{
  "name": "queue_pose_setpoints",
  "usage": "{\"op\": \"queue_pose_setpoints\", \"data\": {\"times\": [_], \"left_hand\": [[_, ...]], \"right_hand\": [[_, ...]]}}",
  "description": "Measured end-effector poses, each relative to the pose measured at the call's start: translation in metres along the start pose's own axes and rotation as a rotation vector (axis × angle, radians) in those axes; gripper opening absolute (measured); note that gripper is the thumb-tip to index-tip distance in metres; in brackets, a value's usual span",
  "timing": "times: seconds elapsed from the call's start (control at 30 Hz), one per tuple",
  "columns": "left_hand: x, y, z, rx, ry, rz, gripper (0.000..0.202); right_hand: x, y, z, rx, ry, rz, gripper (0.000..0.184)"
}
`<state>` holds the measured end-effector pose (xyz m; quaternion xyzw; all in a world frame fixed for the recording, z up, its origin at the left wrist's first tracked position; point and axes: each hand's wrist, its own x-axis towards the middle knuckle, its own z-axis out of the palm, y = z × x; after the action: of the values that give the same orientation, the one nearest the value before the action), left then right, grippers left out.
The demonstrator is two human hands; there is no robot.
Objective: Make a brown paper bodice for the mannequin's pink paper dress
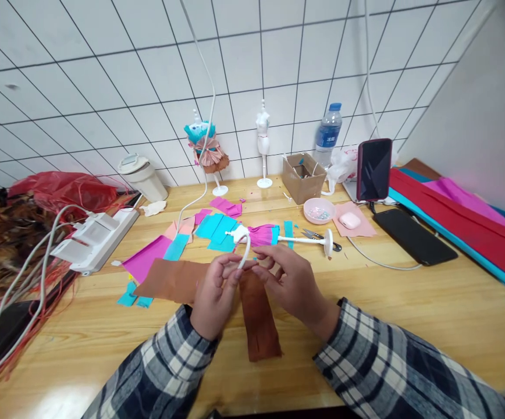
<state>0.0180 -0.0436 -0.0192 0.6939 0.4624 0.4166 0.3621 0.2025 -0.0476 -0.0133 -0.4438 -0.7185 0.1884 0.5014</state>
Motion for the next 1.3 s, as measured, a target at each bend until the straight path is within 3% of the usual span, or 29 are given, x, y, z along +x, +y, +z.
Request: {"op": "queue_pose_setpoints", "data": {"times": [0.2, 0.5, 0.77, 0.87, 1.0, 1.03, 1.17, 1.3], "left_hand": [[-0.008, 0.008, 0.012, -0.068, -0.049, -0.079, 0.028], [-0.006, 0.006, 0.012, 0.182, -0.046, -0.059, 0.02], [-0.001, 0.008, 0.007, 0.27, -0.12, -0.049, 0.032], [-0.001, 0.01, 0.003, 0.338, -0.073, 0.007, 0.031], [-0.003, 0.012, -0.001, 0.446, 0.003, 0.094, 0.028], [-0.004, 0.012, -0.001, 0.47, 0.013, 0.113, 0.028], [-0.003, 0.013, 0.0, 0.527, 0.04, 0.177, 0.027], [-0.002, 0.013, 0.001, 0.562, 0.056, 0.194, 0.026]], "right_hand": [[-0.003, 0.002, 0.01, -0.002, 0.049, 0.0, 0.022], [-0.003, -0.002, 0.009, -0.091, 0.006, 0.039, 0.007], [0.0, 0.0, 0.005, -0.026, -0.011, 0.046, 0.01], [-0.001, 0.001, 0.005, -0.004, -0.015, 0.057, 0.004], [-0.002, 0.002, 0.005, 0.032, 0.027, 0.127, 0.048], [-0.002, 0.002, 0.004, 0.029, 0.003, 0.097, 0.048], [-0.002, 0.002, 0.002, -0.003, -0.092, -0.05, 0.016], [-0.002, 0.001, 0.002, -0.05, -0.086, -0.065, 0.011]]}}
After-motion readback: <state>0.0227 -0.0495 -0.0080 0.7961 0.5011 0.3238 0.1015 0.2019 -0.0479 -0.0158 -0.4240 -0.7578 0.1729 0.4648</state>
